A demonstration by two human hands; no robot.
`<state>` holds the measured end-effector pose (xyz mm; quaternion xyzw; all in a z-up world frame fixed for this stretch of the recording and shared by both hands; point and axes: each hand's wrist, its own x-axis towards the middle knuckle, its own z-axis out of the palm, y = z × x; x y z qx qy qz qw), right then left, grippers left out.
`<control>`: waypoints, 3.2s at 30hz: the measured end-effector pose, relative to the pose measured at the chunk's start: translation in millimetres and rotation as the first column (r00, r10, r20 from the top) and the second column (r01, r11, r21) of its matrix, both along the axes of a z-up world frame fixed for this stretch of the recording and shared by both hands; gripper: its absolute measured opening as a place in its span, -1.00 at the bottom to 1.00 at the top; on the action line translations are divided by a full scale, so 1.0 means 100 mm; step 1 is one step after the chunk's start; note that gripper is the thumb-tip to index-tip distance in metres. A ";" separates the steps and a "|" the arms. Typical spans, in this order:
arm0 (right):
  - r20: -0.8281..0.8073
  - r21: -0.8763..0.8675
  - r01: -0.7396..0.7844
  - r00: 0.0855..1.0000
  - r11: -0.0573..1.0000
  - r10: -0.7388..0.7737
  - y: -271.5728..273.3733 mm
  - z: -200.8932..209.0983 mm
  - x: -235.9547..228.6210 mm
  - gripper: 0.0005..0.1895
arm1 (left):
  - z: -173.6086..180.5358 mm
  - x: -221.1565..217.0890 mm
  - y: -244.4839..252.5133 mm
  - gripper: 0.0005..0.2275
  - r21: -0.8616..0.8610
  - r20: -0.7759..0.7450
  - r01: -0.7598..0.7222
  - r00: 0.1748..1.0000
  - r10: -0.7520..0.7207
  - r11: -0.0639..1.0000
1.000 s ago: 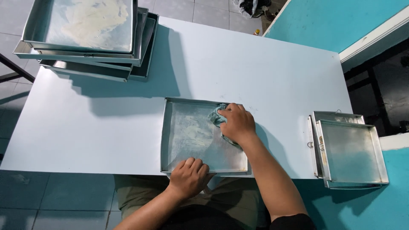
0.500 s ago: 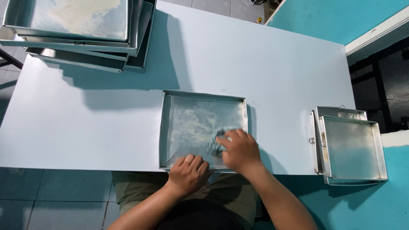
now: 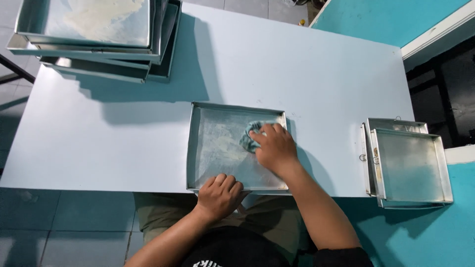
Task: The person wipes a rectangular metal tray with a cloth, then places it aside and retrieves another tray from a stack to continue wiping. The person repeats this process, handling trays one at a time.
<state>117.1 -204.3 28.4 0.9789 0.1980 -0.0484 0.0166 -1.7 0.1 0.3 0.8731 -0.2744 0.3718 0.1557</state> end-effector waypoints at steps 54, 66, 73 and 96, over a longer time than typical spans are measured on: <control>-0.262 -0.012 0.173 0.950 0.985 -0.170 0.19 0.49 -0.38 -0.47 | -0.04 -0.03 -0.04 -0.67 0.008 0.036 -0.040 0.999 0.040 0.999; -0.045 0.029 0.038 0.998 0.999 -0.037 0.12 0.12 0.06 -0.47 | 0.02 -0.02 0.02 -0.70 0.013 -0.005 0.004 1.000 -0.004 1.000; -0.122 0.014 -0.105 0.987 0.994 0.106 0.50 -0.05 0.58 -0.47 | 0.00 -0.01 0.00 -0.72 0.015 0.014 0.010 1.000 -0.010 1.000; -0.071 -0.212 -0.027 0.997 0.977 0.012 0.01 0.05 0.48 -0.44 | -0.04 0.02 0.06 -0.71 -0.002 -0.030 0.057 0.998 -0.057 0.998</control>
